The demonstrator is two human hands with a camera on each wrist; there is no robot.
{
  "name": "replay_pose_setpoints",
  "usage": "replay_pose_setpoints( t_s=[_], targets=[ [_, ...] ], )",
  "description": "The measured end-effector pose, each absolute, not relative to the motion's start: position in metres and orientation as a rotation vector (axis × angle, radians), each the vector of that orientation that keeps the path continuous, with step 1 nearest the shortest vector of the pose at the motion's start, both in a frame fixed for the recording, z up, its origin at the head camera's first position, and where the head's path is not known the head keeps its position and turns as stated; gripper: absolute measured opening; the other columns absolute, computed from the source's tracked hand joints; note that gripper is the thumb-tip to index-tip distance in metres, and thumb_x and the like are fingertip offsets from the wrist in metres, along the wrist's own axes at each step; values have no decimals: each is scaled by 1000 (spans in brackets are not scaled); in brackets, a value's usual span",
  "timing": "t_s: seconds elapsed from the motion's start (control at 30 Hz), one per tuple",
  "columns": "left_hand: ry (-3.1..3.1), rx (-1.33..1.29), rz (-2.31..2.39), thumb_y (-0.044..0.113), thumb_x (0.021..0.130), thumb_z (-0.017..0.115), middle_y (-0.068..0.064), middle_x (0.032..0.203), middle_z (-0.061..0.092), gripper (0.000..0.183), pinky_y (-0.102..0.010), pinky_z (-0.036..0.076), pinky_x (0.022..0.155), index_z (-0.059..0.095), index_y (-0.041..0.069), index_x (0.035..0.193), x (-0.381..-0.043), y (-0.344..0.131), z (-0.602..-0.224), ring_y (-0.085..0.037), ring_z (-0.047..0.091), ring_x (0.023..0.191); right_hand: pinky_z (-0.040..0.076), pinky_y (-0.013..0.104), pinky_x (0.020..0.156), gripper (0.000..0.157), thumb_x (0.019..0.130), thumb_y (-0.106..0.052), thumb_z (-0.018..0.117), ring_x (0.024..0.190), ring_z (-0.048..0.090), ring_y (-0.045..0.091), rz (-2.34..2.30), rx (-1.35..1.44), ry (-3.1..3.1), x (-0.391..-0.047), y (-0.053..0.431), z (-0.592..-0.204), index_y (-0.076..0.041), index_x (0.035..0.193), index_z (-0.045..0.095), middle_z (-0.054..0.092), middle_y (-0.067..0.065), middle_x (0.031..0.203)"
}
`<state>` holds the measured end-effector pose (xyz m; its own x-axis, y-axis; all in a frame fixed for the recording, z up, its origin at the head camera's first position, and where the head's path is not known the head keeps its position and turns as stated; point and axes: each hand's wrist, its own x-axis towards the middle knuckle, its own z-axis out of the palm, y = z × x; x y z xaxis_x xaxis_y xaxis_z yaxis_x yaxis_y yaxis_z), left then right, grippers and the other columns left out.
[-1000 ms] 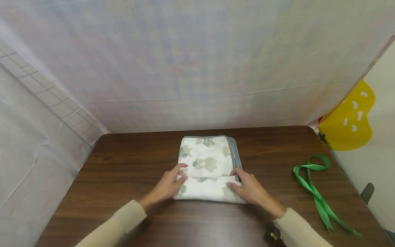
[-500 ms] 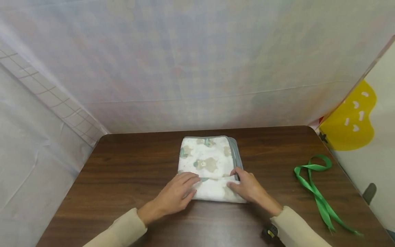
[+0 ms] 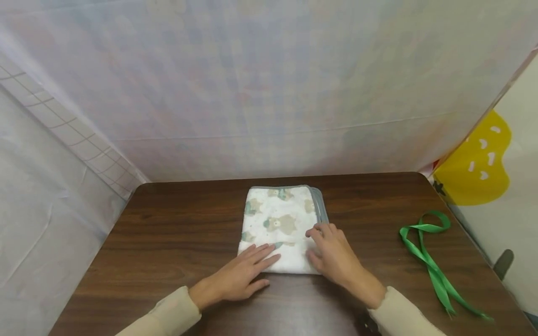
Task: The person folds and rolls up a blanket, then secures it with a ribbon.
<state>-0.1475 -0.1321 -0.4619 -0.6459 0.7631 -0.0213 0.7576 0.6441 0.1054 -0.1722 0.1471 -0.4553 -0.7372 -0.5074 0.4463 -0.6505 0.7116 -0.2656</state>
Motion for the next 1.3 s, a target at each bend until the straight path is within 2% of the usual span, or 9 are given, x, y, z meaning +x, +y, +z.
replay_pose_setpoints(
  t_s=[0.2, 0.4, 0.63, 0.9, 0.97, 1.03, 1.17, 1.23, 1.3],
  targets=[
    [2746, 1294, 178, 36, 102, 53, -7, 163, 26, 64, -45, 23, 120, 28, 18, 157, -152, -134, -461, -22, 27, 149, 46, 57, 94, 60, 73, -23, 86, 115, 57, 37, 416, 1207, -2618, -159, 151, -463, -4, 125, 63, 60, 18, 128],
    [2746, 1323, 203, 25, 99, 59, -6, 161, 31, 65, -42, 26, 119, 29, 16, 157, -157, -138, -461, -20, 31, 147, 37, 65, 103, 72, 73, -14, 85, 124, 54, 41, 412, 1235, -2780, -164, 158, -466, -3, 138, 55, 55, 21, 139],
    [2793, 1385, 192, 4, 85, 66, -5, 156, 40, 77, -41, 30, 118, 35, 11, 154, -164, -141, -461, -20, 38, 143, 33, 62, 108, 67, 76, -7, 78, 127, 54, 37, 476, 1321, -2798, -172, 162, -463, 1, 138, 53, 58, 21, 136],
    [2801, 1359, 263, 0, 85, 65, -1, 151, 48, 78, -39, 37, 114, 33, 13, 155, -167, -142, -459, -17, 48, 135, 48, 54, 97, 53, 79, -5, 70, 114, 62, 35, 534, 1324, -2700, -175, 168, -461, 0, 130, 57, 65, 17, 124],
    [2796, 1343, 292, -1, 85, 64, -1, 143, 56, 80, -33, 46, 105, 32, 15, 156, -167, -142, -457, -12, 59, 120, 51, 50, 92, 51, 80, -6, 69, 108, 64, 32, 542, 1325, -2695, -174, 169, -460, -1, 129, 59, 68, 14, 118],
    [2778, 1323, 321, -2, 84, 63, 0, 134, 63, 81, -23, 52, 88, 31, 17, 156, -166, -143, -454, -6, 63, 93, 54, 46, 86, 48, 80, -6, 68, 102, 66, 26, 553, 1332, -2685, -174, 169, -459, -3, 127, 61, 70, 8, 112],
    [2698, 1252, 424, -2, 84, 59, 4, 96, 70, 82, -13, 38, 54, 31, 21, 156, -166, -145, -446, -2, 35, 55, 54, 31, 67, 46, 80, -5, 66, 73, 61, 7, 688, 1379, -2713, -174, 171, -455, -8, 126, 62, 66, -7, 85],
    [2627, 1189, 501, -1, 85, 57, 4, 80, 62, 81, -14, 32, 47, 29, 24, 157, -166, -147, -442, -1, 27, 49, 47, 23, 59, 45, 81, -3, 65, 63, 50, -1, 806, 1418, -2725, -176, 172, -453, -13, 124, 61, 56, -15, 75],
    [2548, 1121, 597, -1, 86, 54, 3, 86, 63, 80, -16, 34, 47, 28, 25, 157, -168, -149, -439, -1, 23, 46, 41, 18, 55, 44, 82, -1, 64, 58, 41, -5, 940, 1457, -2731, -178, 172, -451, -17, 122, 61, 48, -18, 71]
  ],
)
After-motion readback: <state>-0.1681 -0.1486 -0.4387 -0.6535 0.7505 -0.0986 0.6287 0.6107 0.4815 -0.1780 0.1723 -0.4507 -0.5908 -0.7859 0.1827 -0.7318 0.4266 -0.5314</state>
